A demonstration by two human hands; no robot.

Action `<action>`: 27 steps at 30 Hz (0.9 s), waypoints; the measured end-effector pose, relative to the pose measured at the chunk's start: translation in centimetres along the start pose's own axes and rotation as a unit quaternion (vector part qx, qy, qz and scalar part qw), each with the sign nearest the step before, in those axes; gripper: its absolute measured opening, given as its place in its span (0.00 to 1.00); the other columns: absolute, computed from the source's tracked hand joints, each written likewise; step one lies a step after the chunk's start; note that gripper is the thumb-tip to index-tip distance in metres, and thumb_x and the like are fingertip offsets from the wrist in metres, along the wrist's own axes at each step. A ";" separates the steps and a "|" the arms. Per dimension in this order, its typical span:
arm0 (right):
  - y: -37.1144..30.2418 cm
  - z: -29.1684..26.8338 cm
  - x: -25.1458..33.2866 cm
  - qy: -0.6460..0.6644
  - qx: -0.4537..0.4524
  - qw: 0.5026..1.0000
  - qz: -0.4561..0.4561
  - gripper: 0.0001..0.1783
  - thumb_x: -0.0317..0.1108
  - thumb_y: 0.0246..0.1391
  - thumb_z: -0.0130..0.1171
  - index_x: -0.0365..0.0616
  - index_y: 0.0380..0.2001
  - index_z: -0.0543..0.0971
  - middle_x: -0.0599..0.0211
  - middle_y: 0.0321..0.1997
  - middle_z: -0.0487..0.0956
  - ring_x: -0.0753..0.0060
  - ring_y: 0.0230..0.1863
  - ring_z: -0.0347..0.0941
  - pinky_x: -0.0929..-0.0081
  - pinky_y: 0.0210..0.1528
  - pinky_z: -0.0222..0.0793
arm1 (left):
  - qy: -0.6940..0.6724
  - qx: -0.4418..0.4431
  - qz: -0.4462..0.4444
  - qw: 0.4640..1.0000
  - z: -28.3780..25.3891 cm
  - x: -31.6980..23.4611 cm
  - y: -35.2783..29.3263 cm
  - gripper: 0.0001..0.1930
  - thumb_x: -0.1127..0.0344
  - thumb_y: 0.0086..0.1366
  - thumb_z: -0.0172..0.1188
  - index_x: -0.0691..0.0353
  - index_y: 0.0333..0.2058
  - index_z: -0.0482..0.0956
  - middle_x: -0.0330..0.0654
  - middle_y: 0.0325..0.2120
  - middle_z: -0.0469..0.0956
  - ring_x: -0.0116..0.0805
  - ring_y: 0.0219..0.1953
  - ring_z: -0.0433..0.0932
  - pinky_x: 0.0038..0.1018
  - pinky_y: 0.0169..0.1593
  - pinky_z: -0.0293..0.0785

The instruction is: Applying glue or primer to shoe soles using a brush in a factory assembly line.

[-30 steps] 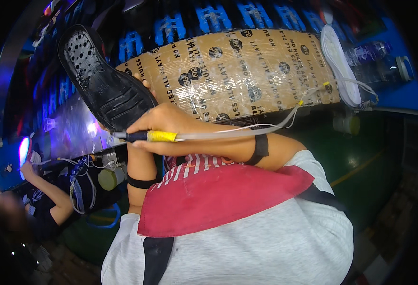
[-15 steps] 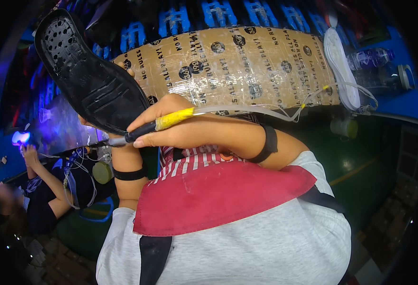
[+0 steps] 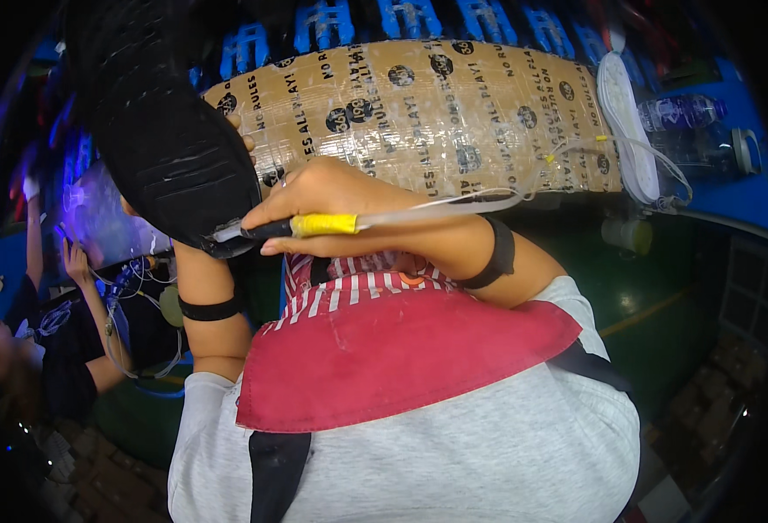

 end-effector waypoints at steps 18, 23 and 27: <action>-0.8 1.7 1.7 -0.015 0.151 0.987 -0.059 0.13 0.35 0.43 0.62 0.47 0.35 0.79 0.62 0.19 0.73 0.62 0.21 0.71 0.71 0.25 0.67 | -0.103 -0.090 -0.220 0.966 3.3 2.0 -1.0 0.31 0.48 0.54 0.53 0.65 0.52 0.67 0.50 0.47 0.72 0.41 0.46 0.74 0.33 0.51 0.70; -1.1 2.3 0.6 -0.079 0.098 0.990 -0.056 0.13 0.31 0.41 0.59 0.45 0.35 0.79 0.60 0.19 0.73 0.59 0.24 0.72 0.69 0.29 0.69 | -0.048 -0.125 -0.270 0.954 2.9 2.6 -1.4 0.30 0.50 0.54 0.54 0.64 0.51 0.68 0.49 0.46 0.73 0.39 0.45 0.74 0.32 0.50 0.71; -1.5 2.4 0.7 -0.069 0.170 0.982 -0.052 0.11 0.32 0.42 0.61 0.45 0.33 0.79 0.63 0.19 0.72 0.64 0.24 0.72 0.72 0.27 0.70 | -0.004 -0.143 -0.272 0.952 2.3 2.2 -1.5 0.28 0.51 0.54 0.55 0.64 0.50 0.69 0.49 0.45 0.74 0.38 0.44 0.75 0.31 0.49 0.71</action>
Point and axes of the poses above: each hand's wrist, its own y-axis towards the middle knuckle, its own z-axis out of the palm, x = y × z, the point moved 9 cm from there along y, towards the middle knuckle
